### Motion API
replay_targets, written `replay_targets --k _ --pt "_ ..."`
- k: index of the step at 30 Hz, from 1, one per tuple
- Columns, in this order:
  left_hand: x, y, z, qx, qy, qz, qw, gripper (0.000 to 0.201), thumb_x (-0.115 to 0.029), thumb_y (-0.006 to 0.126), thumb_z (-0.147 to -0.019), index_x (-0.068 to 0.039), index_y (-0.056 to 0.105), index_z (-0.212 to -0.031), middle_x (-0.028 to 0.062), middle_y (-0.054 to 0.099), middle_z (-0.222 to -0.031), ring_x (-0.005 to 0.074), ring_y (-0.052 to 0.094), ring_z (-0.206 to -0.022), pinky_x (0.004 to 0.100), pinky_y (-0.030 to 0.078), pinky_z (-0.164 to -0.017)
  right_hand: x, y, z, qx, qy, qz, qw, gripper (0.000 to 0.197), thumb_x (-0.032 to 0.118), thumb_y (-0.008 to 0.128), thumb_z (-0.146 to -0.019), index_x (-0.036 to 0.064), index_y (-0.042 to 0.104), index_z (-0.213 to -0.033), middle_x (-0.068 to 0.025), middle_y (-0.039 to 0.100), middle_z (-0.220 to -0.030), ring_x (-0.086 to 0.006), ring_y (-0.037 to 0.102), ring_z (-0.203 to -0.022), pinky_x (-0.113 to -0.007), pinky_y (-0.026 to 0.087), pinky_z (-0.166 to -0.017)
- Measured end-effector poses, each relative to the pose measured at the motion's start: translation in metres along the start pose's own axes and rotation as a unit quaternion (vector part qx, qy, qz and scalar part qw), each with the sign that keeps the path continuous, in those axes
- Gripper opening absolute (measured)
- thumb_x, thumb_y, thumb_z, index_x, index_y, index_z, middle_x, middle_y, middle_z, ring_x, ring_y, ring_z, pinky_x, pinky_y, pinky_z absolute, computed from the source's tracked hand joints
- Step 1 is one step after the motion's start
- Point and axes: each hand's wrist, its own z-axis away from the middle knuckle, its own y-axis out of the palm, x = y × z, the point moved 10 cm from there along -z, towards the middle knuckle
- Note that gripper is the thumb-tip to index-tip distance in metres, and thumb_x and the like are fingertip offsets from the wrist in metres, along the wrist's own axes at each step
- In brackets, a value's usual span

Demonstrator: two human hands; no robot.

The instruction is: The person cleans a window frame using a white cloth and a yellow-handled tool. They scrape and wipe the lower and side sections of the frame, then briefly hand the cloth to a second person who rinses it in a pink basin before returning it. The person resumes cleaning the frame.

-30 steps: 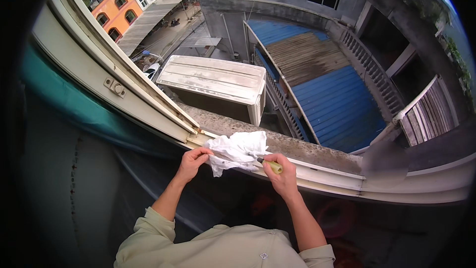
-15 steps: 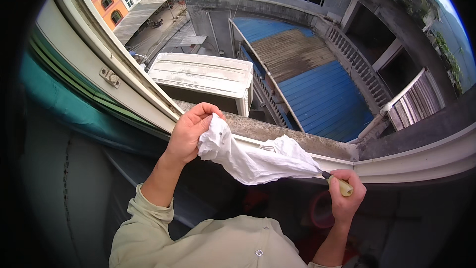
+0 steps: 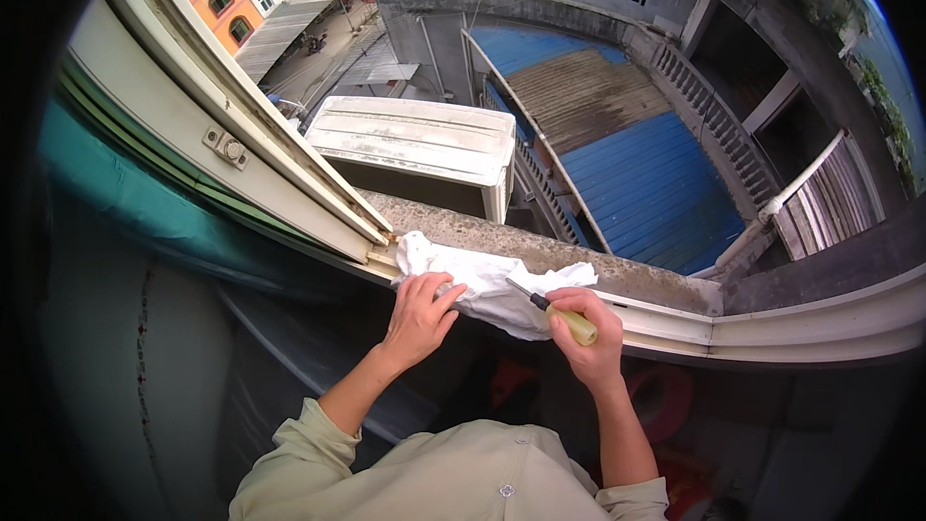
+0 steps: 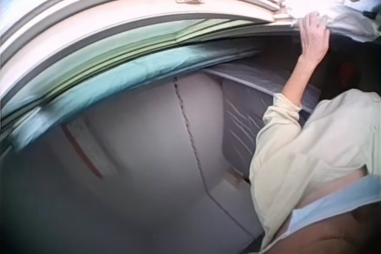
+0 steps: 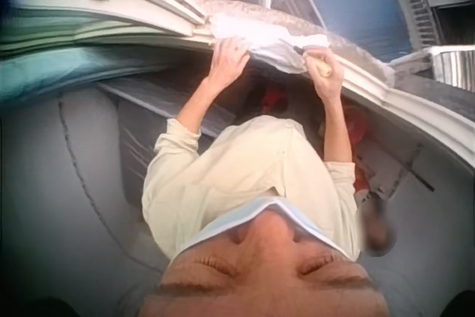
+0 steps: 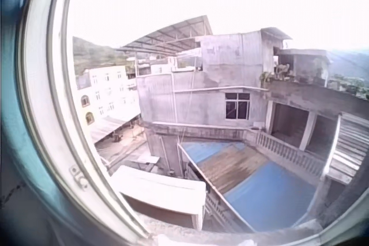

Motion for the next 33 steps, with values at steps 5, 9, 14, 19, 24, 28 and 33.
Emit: replay_targets --k 5,9,14,19,24,28,33 --pt "0.043 0.004 0.020 0.014 -0.081 -0.063 0.995 0.042 -0.014 0.078 -0.077 -0.011 0.066 -0.117 0.0080 0.057 -0.115 0.0274 0.054 -0.114 0.0476 0.038 -0.103 0.054 0.039 -0.015 -0.016 -0.177 0.210 0.961 0.018 -0.004 0.073 -0.074 -0.0004 0.060 -0.086 -0.0171 0.069 -0.092 -0.0318 0.069 -0.081 -0.036 0.055 -0.072" --pt "0.069 -0.011 0.023 0.008 -0.132 -0.116 0.984 0.034 -0.013 0.077 -0.077 -0.009 0.066 -0.109 0.0081 0.057 -0.114 0.0263 0.054 -0.114 0.0496 0.038 -0.103 0.085 0.044 -0.018 -0.047 -0.205 0.225 0.951 0.018 -0.005 0.072 -0.072 -0.0013 0.059 -0.085 -0.0185 0.068 -0.083 -0.0318 0.069 -0.072 -0.035 0.055 -0.067" --pt "0.077 -0.025 0.025 -0.012 -0.139 -0.096 0.985 0.031 -0.011 0.072 -0.079 -0.005 0.067 -0.109 0.0103 0.055 -0.118 0.0310 0.050 -0.118 0.0483 0.040 -0.102 0.114 0.004 -0.007 -0.167 -0.199 0.197 0.945 0.014 -0.001 0.065 -0.077 -0.0023 0.058 -0.089 -0.0234 0.068 -0.090 -0.0299 0.069 -0.075 -0.035 0.055 -0.073" --pt "0.096 -0.020 0.038 -0.040 -0.130 -0.032 0.990 0.032 -0.006 0.067 -0.082 -0.003 0.065 -0.113 0.0132 0.055 -0.124 0.0322 0.053 -0.117 0.0462 0.042 -0.101 0.096 0.082 -0.040 0.071 -0.181 0.010 0.981 0.018 -0.001 0.071 -0.080 -0.0023 0.061 -0.094 -0.0224 0.071 -0.100 -0.0291 0.070 -0.087 -0.034 0.055 -0.079" --pt "0.105 -0.042 0.041 -0.054 -0.162 -0.078 0.982 0.041 -0.002 0.067 -0.081 -0.005 0.063 -0.122 0.0100 0.058 -0.123 0.0290 0.054 -0.118 0.0428 0.044 -0.098 0.028 0.174 -0.048 0.222 -0.165 0.013 0.961 0.022 -0.003 0.075 -0.079 0.0022 0.063 -0.097 -0.0140 0.070 -0.107 -0.0286 0.069 -0.092 -0.035 0.055 -0.079" --pt "0.097 -0.041 0.035 -0.033 -0.124 -0.159 0.979 0.038 -0.002 0.063 -0.081 0.000 0.064 -0.118 0.0117 0.060 -0.117 0.0284 0.054 -0.117 0.0401 0.043 -0.097 0.004 0.195 -0.049 0.236 -0.196 0.037 0.951 0.022 -0.004 0.074 -0.078 0.0028 0.063 -0.096 -0.0142 0.069 -0.108 -0.0299 0.068 -0.092 -0.036 0.056 -0.079" --pt "0.079 0.000 0.023 0.051 -0.101 -0.221 0.969 0.025 -0.010 0.057 -0.082 0.004 0.065 -0.100 0.0146 0.058 -0.102 0.0290 0.051 -0.108 0.0394 0.043 -0.092 0.000 0.180 -0.027 0.273 -0.221 0.068 0.934 0.022 -0.005 0.074 -0.075 0.0009 0.061 -0.093 -0.0161 0.068 -0.106 -0.0307 0.068 -0.085 -0.036 0.057 -0.073"
